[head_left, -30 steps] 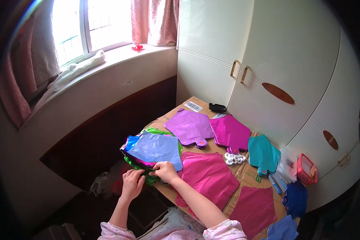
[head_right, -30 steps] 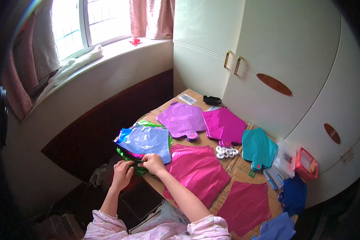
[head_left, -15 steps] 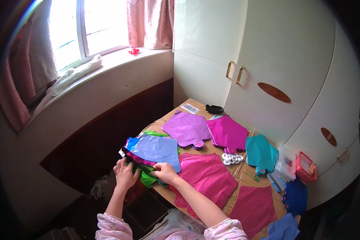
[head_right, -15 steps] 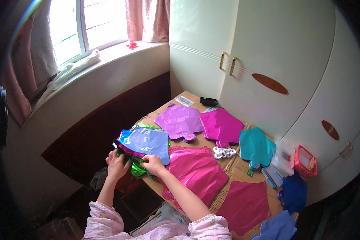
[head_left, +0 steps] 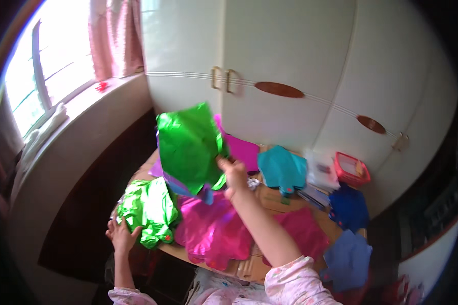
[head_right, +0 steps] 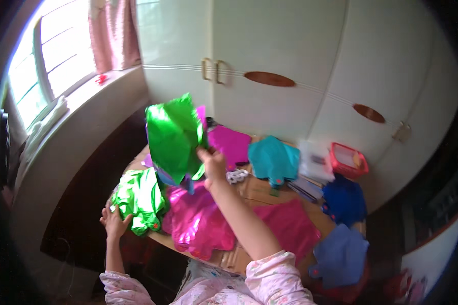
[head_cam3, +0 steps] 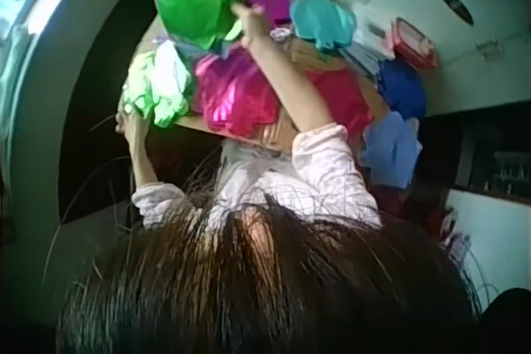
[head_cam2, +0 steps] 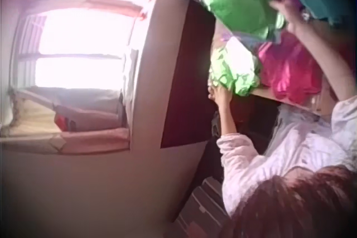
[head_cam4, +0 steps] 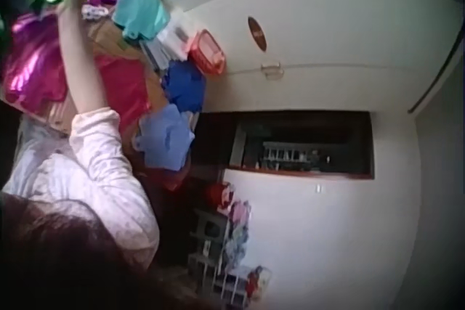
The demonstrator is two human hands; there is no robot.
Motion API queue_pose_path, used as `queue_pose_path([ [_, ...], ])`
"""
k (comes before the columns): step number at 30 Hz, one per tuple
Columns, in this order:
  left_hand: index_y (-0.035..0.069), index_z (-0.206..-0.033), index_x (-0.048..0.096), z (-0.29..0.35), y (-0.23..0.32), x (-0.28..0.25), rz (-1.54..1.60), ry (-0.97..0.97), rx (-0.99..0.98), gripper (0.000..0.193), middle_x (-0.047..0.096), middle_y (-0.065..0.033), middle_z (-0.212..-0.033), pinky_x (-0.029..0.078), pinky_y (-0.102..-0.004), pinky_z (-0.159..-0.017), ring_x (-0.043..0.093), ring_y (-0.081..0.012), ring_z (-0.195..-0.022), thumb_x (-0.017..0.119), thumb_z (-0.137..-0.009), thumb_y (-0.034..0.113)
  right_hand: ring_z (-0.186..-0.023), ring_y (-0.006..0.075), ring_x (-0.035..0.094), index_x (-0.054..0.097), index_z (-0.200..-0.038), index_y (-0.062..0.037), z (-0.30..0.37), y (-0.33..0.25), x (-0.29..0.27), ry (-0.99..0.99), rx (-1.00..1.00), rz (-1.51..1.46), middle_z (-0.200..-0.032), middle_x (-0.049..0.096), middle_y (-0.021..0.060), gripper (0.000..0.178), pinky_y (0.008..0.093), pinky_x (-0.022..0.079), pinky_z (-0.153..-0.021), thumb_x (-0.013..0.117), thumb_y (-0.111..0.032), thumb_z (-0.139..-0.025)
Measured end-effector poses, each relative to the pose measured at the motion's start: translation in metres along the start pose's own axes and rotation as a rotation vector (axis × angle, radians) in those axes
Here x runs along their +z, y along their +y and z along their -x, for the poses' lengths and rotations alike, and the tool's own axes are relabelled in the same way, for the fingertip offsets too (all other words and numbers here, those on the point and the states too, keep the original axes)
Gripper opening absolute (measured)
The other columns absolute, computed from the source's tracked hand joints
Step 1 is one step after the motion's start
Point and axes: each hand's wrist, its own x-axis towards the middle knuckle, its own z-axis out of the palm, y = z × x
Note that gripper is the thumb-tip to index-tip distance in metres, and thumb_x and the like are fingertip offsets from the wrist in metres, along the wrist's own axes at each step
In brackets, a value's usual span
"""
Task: Folding colorful fabric or plastic items and placing them into individual retail plastic bags.
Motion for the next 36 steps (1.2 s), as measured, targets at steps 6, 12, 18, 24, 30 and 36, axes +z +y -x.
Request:
queue_pose_path([
  [6,0.002,-0.123,0.053,0.007,0.026,-0.023,0.216,0.181,0.071,0.060,0.029,-0.0158,-0.147,0.033,-0.0502,-0.099,0.032,-0.0361,-0.130,0.077,-0.071,0.021,-0.071,0.0051,0.054,0.063,-0.095,-0.0031,0.052,-0.198,-0.094,0.168,-0.653,0.396,-0.082,0.062,-0.0018,0.010,0.0197,0.043,-0.066,0.064,-0.009,-0.087],
  [12,0.006,-0.131,0.045,0.087,0.177,-0.077,1.250,-0.099,0.506,0.058,0.035,-0.0137,-0.141,0.029,-0.0430,-0.107,0.033,-0.0290,-0.133,0.066,-0.077,0.008,-0.074,0.0234,0.064,0.063,-0.087,-0.0030,0.198,-0.250,-0.090,-0.166,-1.196,1.846,-0.082,0.063,0.0084,0.017,0.0341,0.053,-0.061,0.064,0.002,-0.071],
  [18,0.005,-0.146,0.022,0.165,0.292,-0.068,2.042,-1.364,0.184,0.070,0.032,-0.0160,-0.146,0.040,-0.0476,-0.101,0.041,-0.0304,-0.129,0.060,-0.088,0.014,-0.081,0.0224,0.064,0.065,-0.091,-0.0022,0.265,-0.151,-0.132,-0.353,-0.866,2.045,-0.094,0.062,0.0118,0.018,0.0291,0.055,-0.065,0.066,-0.010,-0.075],
  [24,0.004,-0.137,0.036,0.178,0.318,-0.025,1.736,-1.605,-0.145,0.046,0.053,-0.0112,-0.123,0.048,-0.0378,-0.087,0.056,-0.0220,-0.108,0.052,-0.094,0.012,-0.082,0.0193,0.064,0.063,-0.095,-0.0032,0.290,-0.072,-0.177,-0.136,-0.553,1.913,-0.093,0.062,0.0067,0.020,0.0280,0.054,-0.070,0.061,-0.008,-0.076],
  [30,0.000,-0.121,0.050,0.180,0.316,-0.003,1.643,-1.343,-0.058,0.029,0.062,-0.0087,-0.107,0.049,-0.0303,-0.081,0.060,-0.0181,-0.097,0.051,-0.092,0.005,-0.090,0.0214,0.064,0.062,-0.102,-0.0052,0.295,-0.053,-0.179,-0.193,-0.458,1.764,-0.100,0.062,0.0084,0.026,0.0319,0.054,-0.078,0.064,-0.016,-0.078],
  [36,-0.003,-0.115,0.054,0.173,0.317,-0.003,1.607,-1.244,-0.158,0.028,0.062,-0.0146,-0.106,0.052,-0.0359,-0.085,0.062,-0.0241,-0.097,0.048,-0.088,-0.003,-0.116,0.0293,0.055,0.052,-0.125,-0.0058,0.298,-0.090,-0.195,-0.140,-0.379,1.412,-0.128,0.053,0.0136,0.057,0.0393,0.046,-0.094,0.073,-0.031,-0.079],
])
